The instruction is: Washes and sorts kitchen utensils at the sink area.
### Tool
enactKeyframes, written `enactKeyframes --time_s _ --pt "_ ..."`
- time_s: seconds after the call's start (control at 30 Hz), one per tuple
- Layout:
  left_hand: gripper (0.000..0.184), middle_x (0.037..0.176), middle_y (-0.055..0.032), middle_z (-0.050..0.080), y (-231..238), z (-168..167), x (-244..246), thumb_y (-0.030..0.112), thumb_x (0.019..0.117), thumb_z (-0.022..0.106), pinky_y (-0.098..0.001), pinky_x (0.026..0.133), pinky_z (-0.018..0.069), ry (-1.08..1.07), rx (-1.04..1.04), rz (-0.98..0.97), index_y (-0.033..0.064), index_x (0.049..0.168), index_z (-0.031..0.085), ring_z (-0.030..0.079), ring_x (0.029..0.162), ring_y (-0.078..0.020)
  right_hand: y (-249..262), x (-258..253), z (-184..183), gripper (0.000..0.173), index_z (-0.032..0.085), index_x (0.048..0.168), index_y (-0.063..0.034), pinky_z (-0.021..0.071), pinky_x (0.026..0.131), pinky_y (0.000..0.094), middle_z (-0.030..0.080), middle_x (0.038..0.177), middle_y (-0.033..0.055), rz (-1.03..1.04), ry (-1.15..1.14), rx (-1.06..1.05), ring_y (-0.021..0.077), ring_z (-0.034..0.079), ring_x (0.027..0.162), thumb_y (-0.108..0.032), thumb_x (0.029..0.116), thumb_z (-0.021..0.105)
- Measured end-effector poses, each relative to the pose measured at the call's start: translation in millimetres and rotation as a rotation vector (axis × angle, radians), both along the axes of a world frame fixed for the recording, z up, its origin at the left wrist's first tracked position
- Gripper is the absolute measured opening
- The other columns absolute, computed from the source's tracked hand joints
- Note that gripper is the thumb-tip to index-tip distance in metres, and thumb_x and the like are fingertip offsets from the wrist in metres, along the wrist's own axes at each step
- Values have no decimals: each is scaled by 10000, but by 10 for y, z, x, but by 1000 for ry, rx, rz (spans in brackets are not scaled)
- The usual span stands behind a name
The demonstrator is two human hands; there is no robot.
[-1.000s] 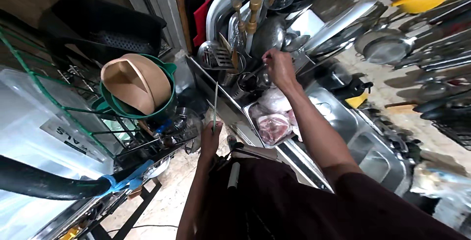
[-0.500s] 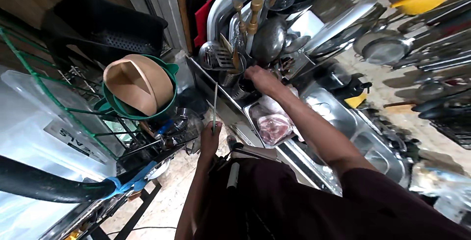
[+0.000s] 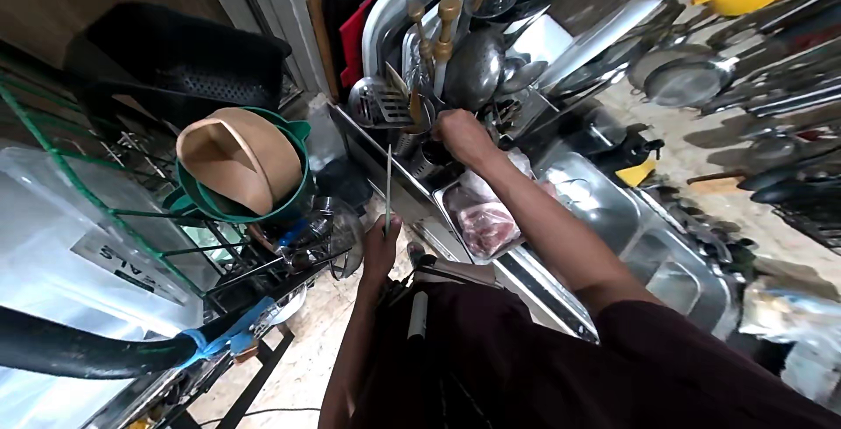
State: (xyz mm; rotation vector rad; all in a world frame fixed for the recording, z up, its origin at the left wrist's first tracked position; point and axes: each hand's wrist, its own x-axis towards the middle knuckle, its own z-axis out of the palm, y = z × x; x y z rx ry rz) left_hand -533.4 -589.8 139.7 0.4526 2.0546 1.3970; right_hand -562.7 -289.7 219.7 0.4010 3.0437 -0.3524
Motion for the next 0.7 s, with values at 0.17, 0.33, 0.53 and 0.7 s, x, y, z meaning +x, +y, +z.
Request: enactKeyframes --time_s 0.17,0.33,0.53,0.7 --pt "324 877 -12 655 76 24 9 365 1064 517 -326 695 522 -43 75 4 142 1185 718 592 734 -107 15 90 -48 87 709 940 38 554 941 551 677 1070 214 63 23 18 406 660 1067 31 948 623" --pt "304 857 -5 644 117 20 43 333 1062 525 -310 670 508 -37 106 23 147 1200 722 570 704 -100 72 131 61 126 699 944 39 551 943 535 667 1045 215 128 85 24 399 657 1059 81 941 581" --pt "306 905 -20 676 146 19 96 325 1069 520 -315 700 518 -40 99 29 133 1202 717 597 746 -110 190 230 -273 110 728 949 4 565 886 589 703 1036 203 83 -10 -71 398 693 990 -48 970 634" --pt "297 877 -14 656 161 43 119 328 1065 526 -316 686 509 -47 62 45 150 1196 724 583 730 -106 67 196 -91 167 743 1122 -88 559 958 530 698 1188 124 58 133 -64 329 658 1148 -158 1001 652"
